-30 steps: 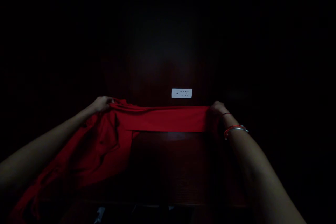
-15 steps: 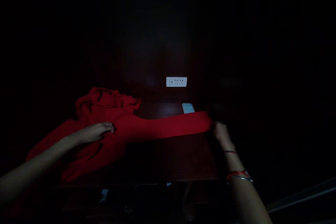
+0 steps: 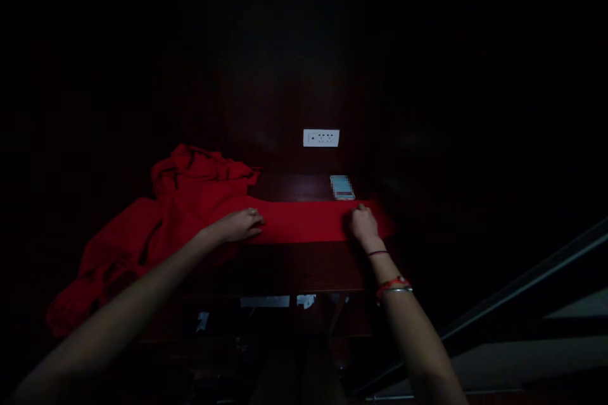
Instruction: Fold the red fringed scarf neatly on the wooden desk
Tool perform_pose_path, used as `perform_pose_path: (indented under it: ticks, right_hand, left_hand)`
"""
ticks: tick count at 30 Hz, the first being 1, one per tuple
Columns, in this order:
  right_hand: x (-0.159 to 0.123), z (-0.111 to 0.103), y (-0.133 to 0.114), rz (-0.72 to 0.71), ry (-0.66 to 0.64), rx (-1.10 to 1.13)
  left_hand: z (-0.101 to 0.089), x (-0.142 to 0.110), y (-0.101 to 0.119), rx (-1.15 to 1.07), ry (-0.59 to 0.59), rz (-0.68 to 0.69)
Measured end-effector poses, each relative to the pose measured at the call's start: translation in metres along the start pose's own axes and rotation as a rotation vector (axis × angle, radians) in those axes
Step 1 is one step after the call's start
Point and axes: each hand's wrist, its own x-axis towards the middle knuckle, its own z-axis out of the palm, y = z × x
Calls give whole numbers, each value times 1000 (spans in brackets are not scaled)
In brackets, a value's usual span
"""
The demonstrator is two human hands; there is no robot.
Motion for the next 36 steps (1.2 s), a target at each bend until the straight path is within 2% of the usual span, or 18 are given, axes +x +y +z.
perform_pose_path:
  ticks: [2, 4, 8, 11, 15, 19, 21, 23, 36]
  right_hand:
    - [5, 11, -22, -218, -28, 136]
    - [6, 26, -36, -344, -52, 218]
    - [3, 51, -38, -327, -73, 230]
    - [-1, 54, -35, -325, -48, 230]
    - [-6, 47, -39, -491, 71, 321]
    - [-11, 45, -40, -666, 76, 460]
    - [-13, 47, -37, -701, 77, 486]
    - [-15, 49, -34, -712, 90, 491]
    - [-16, 41, -34, -767, 68, 420]
  left_hand:
    - [15, 24, 24, 16, 62, 18]
    - [32, 43, 37, -21, 95, -9]
    - [64, 61, 37, -96, 40, -142]
    - [77, 62, 28, -104, 26, -147]
    - [76, 57, 23, -113, 117, -126]
    - [65, 50, 27, -193, 235, 110]
    - [61, 48, 31, -236, 220, 222]
    - [60, 48, 33, -261, 191, 271]
    - [60, 53, 38, -263, 168, 314]
